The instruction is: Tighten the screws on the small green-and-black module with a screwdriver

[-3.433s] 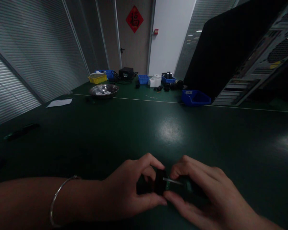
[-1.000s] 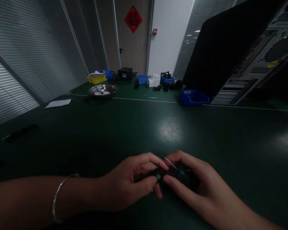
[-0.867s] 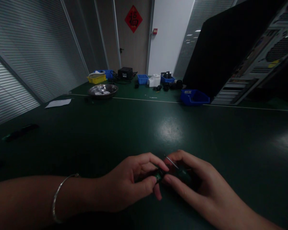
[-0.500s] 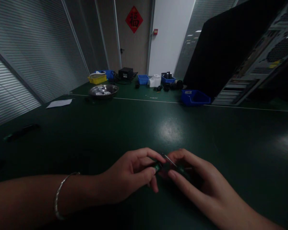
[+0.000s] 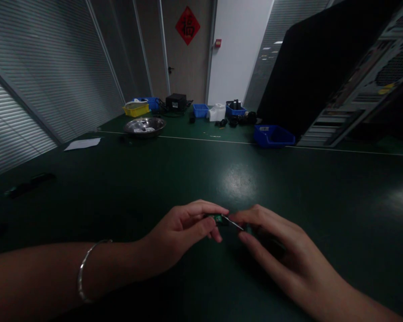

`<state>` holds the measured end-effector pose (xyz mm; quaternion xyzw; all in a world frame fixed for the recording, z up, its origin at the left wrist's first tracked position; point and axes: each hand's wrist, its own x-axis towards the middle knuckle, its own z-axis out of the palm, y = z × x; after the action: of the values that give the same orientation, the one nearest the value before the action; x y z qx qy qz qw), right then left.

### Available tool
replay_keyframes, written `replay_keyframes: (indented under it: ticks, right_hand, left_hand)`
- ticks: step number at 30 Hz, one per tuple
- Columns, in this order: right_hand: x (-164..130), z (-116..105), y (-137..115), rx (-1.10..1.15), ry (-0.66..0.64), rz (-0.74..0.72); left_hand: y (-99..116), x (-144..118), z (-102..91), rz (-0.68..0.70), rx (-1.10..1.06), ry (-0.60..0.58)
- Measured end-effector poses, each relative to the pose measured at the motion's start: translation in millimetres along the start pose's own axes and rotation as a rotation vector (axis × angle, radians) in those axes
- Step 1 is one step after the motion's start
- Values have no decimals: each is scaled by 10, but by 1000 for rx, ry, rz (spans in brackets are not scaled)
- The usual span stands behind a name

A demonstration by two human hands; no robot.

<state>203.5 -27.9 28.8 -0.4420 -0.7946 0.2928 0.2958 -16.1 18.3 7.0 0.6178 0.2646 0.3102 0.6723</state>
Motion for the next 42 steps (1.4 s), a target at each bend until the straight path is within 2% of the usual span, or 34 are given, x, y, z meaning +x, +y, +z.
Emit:
replay_keyframes:
  ticks: [5, 12, 15, 31, 33, 38, 42]
  right_hand:
    - [-17, -14, -7, -53, -14, -45]
    - [-14, -23, -18, -172, -44, -64]
    - [-7, -16, -11, -154, -60, -61]
    - [3, 12, -53, 78, -8, -27]
    - [2, 21, -61, 80, 2, -18]
    - [-8, 45, -67, 77, 30, -30]
    - [-7, 55, -52, 87, 16, -69]
  left_hand:
    - [32, 14, 19, -32, 13, 44]
    - [63, -13, 10, -16, 259, 70]
    - [56, -22, 0, 1, 322, 63]
    - [46, 19, 11, -91, -98, 16]
    - [54, 19, 15, -95, -122, 29]
    - [59, 17, 24, -98, -130, 145]
    - [29, 16, 19, -142, -202, 105]
